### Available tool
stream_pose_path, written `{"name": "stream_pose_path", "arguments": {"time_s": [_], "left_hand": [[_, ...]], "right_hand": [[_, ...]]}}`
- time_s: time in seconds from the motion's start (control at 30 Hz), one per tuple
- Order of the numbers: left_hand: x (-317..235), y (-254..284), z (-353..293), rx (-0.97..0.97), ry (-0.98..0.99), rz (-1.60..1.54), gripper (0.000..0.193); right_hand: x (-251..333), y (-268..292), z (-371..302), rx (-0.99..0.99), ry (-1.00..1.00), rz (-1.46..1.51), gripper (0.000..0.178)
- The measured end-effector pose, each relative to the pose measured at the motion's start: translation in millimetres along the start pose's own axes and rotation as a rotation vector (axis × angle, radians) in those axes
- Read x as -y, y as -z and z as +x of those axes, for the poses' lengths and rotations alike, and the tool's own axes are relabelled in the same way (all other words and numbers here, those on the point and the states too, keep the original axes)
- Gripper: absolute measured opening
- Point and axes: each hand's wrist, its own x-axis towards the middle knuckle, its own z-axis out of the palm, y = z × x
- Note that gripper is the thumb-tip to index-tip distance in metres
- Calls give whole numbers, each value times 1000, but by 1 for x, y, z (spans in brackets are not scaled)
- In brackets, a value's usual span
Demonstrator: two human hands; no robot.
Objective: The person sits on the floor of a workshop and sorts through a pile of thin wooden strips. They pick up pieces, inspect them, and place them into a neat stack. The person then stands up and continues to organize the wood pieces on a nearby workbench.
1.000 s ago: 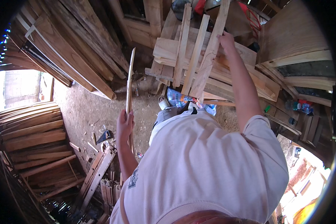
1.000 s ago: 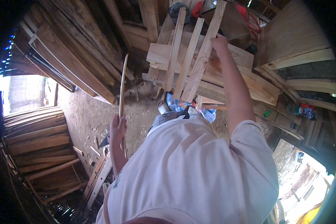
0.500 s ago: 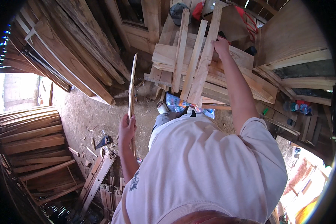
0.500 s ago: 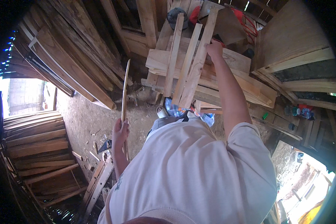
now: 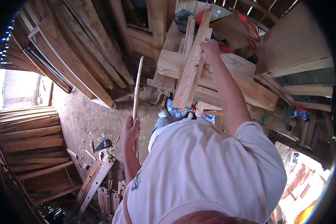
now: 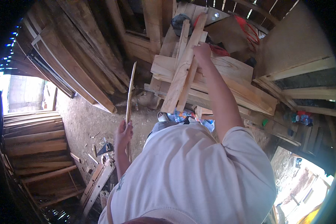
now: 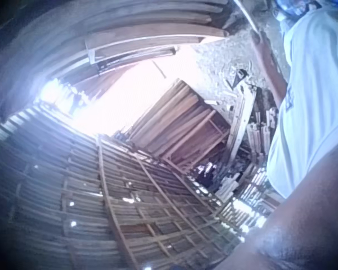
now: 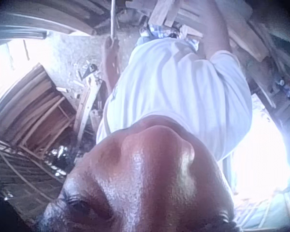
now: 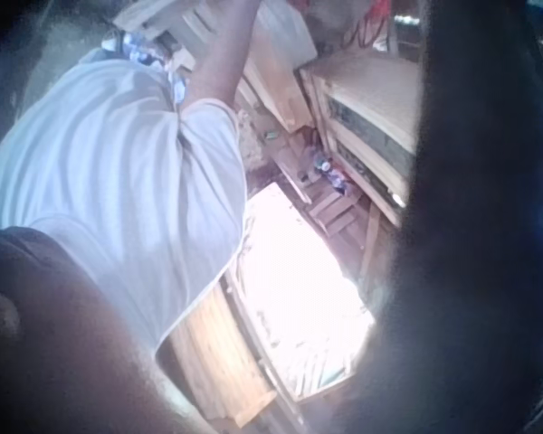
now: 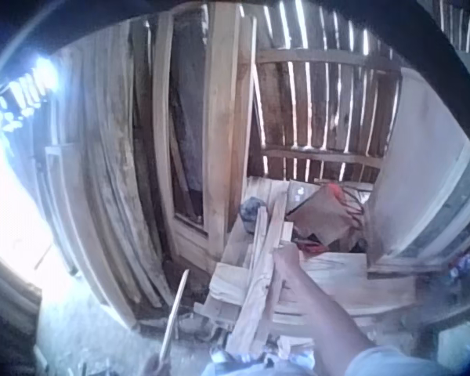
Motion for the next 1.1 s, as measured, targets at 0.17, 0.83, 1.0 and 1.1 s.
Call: {"name": "stream_pose_path", "arguments": {"time_s": [0.17, 0.83, 1.0, 1.1], "left_hand": [[6, 12, 5, -6, -22, -2, 19], [-41, 44, 58, 140, -97, -32, 23], [-96, 18, 84, 268, -129, -86, 26], [-131, -6, 98, 305, -221, -144, 28]], "right_hand": [[33, -39, -17, -34, 34, -142, 41], [54, -56, -62, -238, 271, -536, 48], [87, -68, -181, 606, 30, -36, 43], [124, -84, -258, 1062, -119, 141, 42]]}}
